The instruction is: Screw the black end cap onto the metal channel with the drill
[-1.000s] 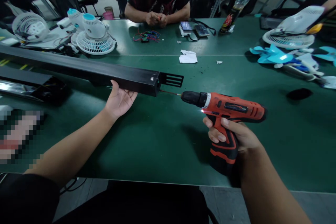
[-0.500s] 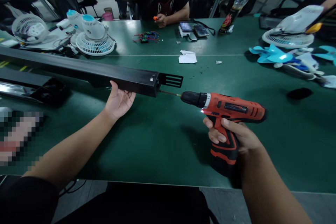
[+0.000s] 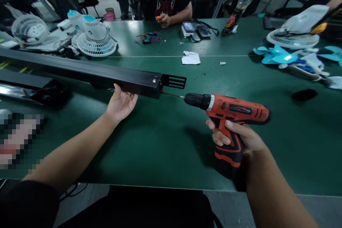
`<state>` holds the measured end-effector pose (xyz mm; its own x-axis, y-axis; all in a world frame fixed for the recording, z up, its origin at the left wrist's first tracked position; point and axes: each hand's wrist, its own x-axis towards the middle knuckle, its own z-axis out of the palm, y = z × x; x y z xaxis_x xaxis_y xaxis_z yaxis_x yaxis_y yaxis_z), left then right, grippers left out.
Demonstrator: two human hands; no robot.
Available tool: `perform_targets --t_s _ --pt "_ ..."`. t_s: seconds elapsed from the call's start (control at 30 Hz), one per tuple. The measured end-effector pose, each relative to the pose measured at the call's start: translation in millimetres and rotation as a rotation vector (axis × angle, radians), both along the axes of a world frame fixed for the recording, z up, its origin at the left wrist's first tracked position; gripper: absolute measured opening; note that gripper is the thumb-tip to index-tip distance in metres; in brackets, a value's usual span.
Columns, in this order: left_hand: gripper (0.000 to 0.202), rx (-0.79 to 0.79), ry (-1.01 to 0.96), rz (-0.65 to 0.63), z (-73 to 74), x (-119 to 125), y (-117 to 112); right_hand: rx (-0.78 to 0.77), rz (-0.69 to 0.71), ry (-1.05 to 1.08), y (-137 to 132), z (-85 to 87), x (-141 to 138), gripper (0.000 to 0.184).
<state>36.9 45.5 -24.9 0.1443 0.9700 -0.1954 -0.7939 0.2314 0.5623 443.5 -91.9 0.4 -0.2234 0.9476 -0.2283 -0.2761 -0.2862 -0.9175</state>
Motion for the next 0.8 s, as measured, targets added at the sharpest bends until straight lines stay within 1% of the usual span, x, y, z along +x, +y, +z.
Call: perform_targets --t_s 0.17,0.27,0.47,0.67,0.8 --pt "0.048 -0.04 -0.001 -0.014 4.1 -1.4 -1.4 0.0 0.007 -0.001 -0.6 -1.9 1.6 0.045" --pt "0.048 -0.039 0.01 -0.028 1.9 -3.3 0.5 0.006 0.005 -0.007 -0.7 -0.8 0.8 0.043" --pt "0.049 -0.021 -0.035 -0.05 -3.3 -5.6 3.1 0.004 0.006 0.006 -0.5 -0.4 0.1 0.042" --pt "0.049 -0.015 -0.046 -0.057 -3.6 -5.5 2.1 0.0 0.004 0.026 -1.7 -2.7 1.8 0.044" --pt "0.048 -0.035 -0.012 -0.033 -1.3 -4.4 1.2 -0.02 -0.01 0.025 -1.6 -3.3 2.1 0.045"
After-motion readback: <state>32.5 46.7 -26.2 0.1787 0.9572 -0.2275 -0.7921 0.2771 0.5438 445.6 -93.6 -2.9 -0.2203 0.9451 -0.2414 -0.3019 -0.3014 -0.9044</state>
